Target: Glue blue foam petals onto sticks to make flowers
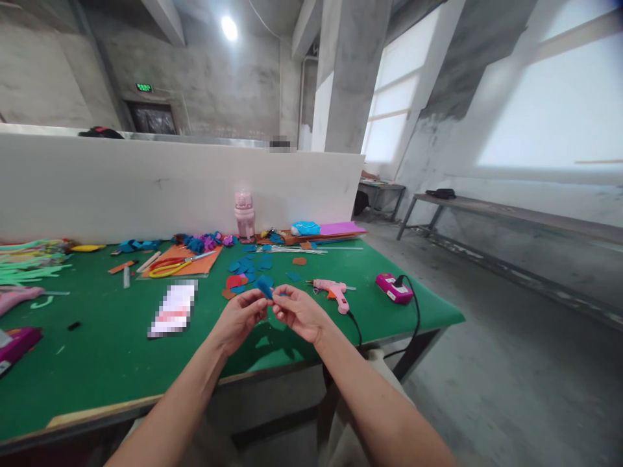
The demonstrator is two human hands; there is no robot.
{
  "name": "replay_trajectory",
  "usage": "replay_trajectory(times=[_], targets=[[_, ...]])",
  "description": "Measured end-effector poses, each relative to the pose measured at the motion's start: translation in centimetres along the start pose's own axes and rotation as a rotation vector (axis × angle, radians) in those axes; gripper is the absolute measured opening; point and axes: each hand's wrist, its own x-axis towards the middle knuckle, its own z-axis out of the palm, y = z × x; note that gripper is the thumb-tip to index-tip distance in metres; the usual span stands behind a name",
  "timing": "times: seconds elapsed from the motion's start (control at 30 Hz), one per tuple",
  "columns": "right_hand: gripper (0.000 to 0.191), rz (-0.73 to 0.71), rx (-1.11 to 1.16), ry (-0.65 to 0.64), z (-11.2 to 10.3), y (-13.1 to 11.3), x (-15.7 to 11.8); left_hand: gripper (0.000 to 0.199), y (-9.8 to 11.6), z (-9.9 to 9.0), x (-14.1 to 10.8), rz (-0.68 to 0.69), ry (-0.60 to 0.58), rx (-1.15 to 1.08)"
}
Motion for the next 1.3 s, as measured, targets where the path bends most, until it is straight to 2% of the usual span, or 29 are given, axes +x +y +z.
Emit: replay_trajectory(times=[0.23,0.37,0.53,0.87,1.1,1.3], targets=[[0.032,0.02,-0.019,0.013,0.1,0.3,-0.1,0.013,0.0,0.1,0.1,-0.013,0.036,-0.026],[0.029,0.065,-0.071,-0.064,-0.1,0.2,-0.2,0.016,0.1,0.0,0.2,-0.038,0.069,-0.154],[0.029,0.106,-0.247,-0.126,-0.1,0.2,-0.4,0.016,0.1,-0.2,0.3,-0.089,0.037,-0.205],[0.03,0.035,-0.291,-0.106,0.1,0.8,-0.3,0.023,0.1,0.2,0.0,-0.108,-0.031,-0.11],[0.031,-0.034,-0.28,-0.091,0.4,1.8,0.2,0.024,0.2,0.4,-0.1,-0.07,0.08,-0.083],[0.031,-0.076,-0.275,-0.072,1.0,2.1,0.3,0.02,0.2,0.3,0.0,-0.031,0.097,-0.076]])
